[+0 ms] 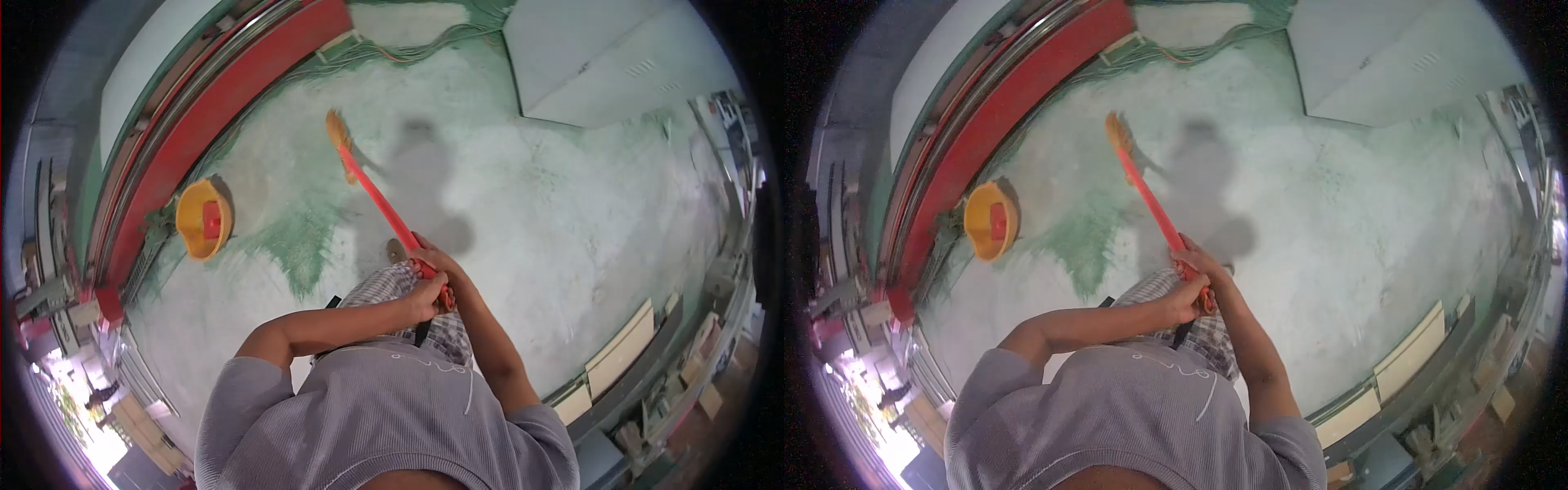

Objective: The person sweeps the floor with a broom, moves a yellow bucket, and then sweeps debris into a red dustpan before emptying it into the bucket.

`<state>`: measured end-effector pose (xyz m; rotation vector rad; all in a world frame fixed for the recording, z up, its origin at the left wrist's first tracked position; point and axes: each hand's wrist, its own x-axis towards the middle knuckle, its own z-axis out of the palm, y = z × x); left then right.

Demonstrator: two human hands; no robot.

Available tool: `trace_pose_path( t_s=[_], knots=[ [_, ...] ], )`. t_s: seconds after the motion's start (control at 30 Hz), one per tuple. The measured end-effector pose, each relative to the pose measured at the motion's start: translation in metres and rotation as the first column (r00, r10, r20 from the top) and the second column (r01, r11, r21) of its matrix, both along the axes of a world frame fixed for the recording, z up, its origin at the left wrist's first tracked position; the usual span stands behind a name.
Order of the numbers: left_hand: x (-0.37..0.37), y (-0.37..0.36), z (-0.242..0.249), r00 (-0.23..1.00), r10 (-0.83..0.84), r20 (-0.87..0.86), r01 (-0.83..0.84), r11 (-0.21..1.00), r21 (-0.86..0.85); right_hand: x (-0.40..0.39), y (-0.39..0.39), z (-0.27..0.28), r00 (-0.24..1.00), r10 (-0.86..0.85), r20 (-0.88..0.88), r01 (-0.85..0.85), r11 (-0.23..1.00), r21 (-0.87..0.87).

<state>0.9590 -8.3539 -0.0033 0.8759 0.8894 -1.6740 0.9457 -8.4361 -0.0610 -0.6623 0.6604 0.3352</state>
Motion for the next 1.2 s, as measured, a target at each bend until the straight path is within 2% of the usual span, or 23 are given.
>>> trace_pose_path(
  t_s=[0.03, 0.1, 0.17, 0.2, 0.27, 0.3, 0.37, 0.47, 0.5, 0.57, 0.63, 0.67, 0.7, 0.77, 0.83, 0.87, 0.9, 0.97, 1.0, 1.03, 1.1, 1.17, 1.2],
  knots=[
    [-0.009, -0.005, 0.002, 1.0, -0.02, -0.011, 0.02, 1.0, -0.006, -0.011, -0.003, 0.012, 0.994, -0.092, -0.051, 0.092, 0.996, 0.008],
    [-0.025, -0.019, 0.004, 0.962, -0.269, 0.048, 0.271, 0.962, -0.026, -0.048, -0.012, -0.008, 0.985, -0.17, -0.02, 0.171, 0.985, 0.012],
    [-0.04, -0.036, -0.002, 0.944, -0.324, 0.058, 0.328, 0.942, -0.07, -0.074, -0.027, 0.008, 0.881, -0.454, -0.129, 0.447, 0.891, -0.08],
    [-0.045, -0.05, -0.004, 0.902, -0.426, 0.068, 0.431, 0.893, -0.126, -0.086, -0.04, 0.008, 0.881, -0.455, -0.129, 0.446, 0.89, -0.091],
    [-0.05, -0.085, 0.005, 0.82, -0.562, 0.105, 0.572, 0.801, -0.175, -0.111, -0.068, 0.003, 0.734, -0.644, -0.215, 0.631, 0.764, -0.134],
    [-0.054, -0.106, -0.001, 0.826, -0.554, 0.103, 0.564, 0.805, -0.184, -0.125, -0.088, -0.008, 0.713, -0.677, -0.182, 0.654, 0.736, -0.174],
    [-0.06, -0.152, -0.018, 0.736, -0.664, 0.133, 0.667, 0.676, -0.312, -0.139, -0.133, -0.012, 0.606, -0.755, -0.249, 0.694, 0.655, -0.298],
    [-0.061, -0.23, -0.046, 0.754, -0.652, 0.081, 0.63, 0.683, -0.369, -0.153, -0.205, -0.049, 0.389, -0.87, -0.302, 0.778, 0.486, -0.398],
    [-0.061, -0.251, -0.058, 0.755, -0.654, 0.047, 0.617, 0.684, -0.389, -0.158, -0.229, -0.06, 0.471, -0.835, -0.284, 0.724, 0.55, -0.415],
    [-0.055, -0.289, -0.071, 0.759, -0.651, 0.018, 0.603, 0.692, -0.397, -0.157, -0.265, -0.087, 0.431, -0.827, -0.361, 0.707, 0.558, -0.435],
    [-0.051, -0.304, -0.086, 0.762, -0.647, 0.039, 0.617, 0.706, -0.349, -0.154, -0.284, -0.115, 0.531, -0.767, -0.36, 0.635, 0.641, -0.431],
    [-0.047, -0.308, -0.093, 0.801, -0.598, 0.033, 0.576, 0.755, -0.314, -0.146, -0.293, -0.128, 0.655, -0.693, -0.302, 0.614, 0.721, -0.322],
    [-0.042, -0.31, -0.099, 0.839, -0.543, 0.034, 0.53, 0.802, -0.277, -0.137, -0.3, -0.14, 0.734, -0.582, -0.348, 0.487, 0.81, -0.327],
    [-0.031, -0.301, -0.097, 0.921, -0.388, 0.026, 0.387, 0.909, -0.155, -0.096, -0.291, -0.137, 0.76, -0.553, -0.342, 0.468, 0.831, -0.302],
    [-0.015, -0.278, -0.094, 0.973, -0.221, 0.072, 0.228, 0.967, -0.113, -0.062, -0.278, -0.163, 0.882, -0.333, -0.334, 0.224, 0.919, -0.325],
    [-0.007, -0.267, -0.095, 0.985, -0.135, 0.11, 0.148, 0.982, -0.114, -0.041, -0.274, -0.16, 0.894, -0.317, -0.317, 0.215, 0.923, -0.318],
    [0.001, -0.257, -0.096, 0.984, -0.121, 0.127, 0.135, 0.985, -0.109, -0.02, -0.268, -0.154, 0.923, -0.234, -0.307, 0.119, 0.929, -0.35],
    [0.012, -0.246, -0.093, 0.993, 0.074, 0.097, -0.065, 0.993, -0.098, 0.01, -0.258, -0.137, 0.951, -0.067, -0.303, -0.07, 0.904, -0.421],
    [0.015, -0.249, -0.091, 0.99, 0.089, 0.105, -0.078, 0.992, -0.101, 0.02, -0.259, -0.13, 0.951, 0.016, -0.309, -0.164, 0.874, -0.458],
    [0.018, -0.253, -0.081, 0.978, 0.144, 0.148, -0.133, 0.988, -0.08, 0.028, -0.261, -0.125, 0.953, 0.028, -0.303, -0.173, 0.87, -0.462],
    [0.021, -0.263, -0.061, 0.958, 0.215, 0.19, -0.206, 0.976, -0.066, 0.038, -0.265, -0.118, 0.99, 0.118, -0.078, -0.131, 0.974, -0.186],
    [0.02, -0.281, -0.041, 0.954, 0.228, 0.195, -0.226, 0.974, -0.035, 0.041, -0.277, -0.104, 0.977, 0.212, -0.03, -0.214, 0.959, -0.185],
    [0.018, -0.289, -0.031, 0.951, 0.243, 0.193, -0.24, 0.97, -0.039, 0.038, -0.285, -0.085, 0.979, 0.202, -0.005, -0.202, 0.977, -0.07]
  ],
)
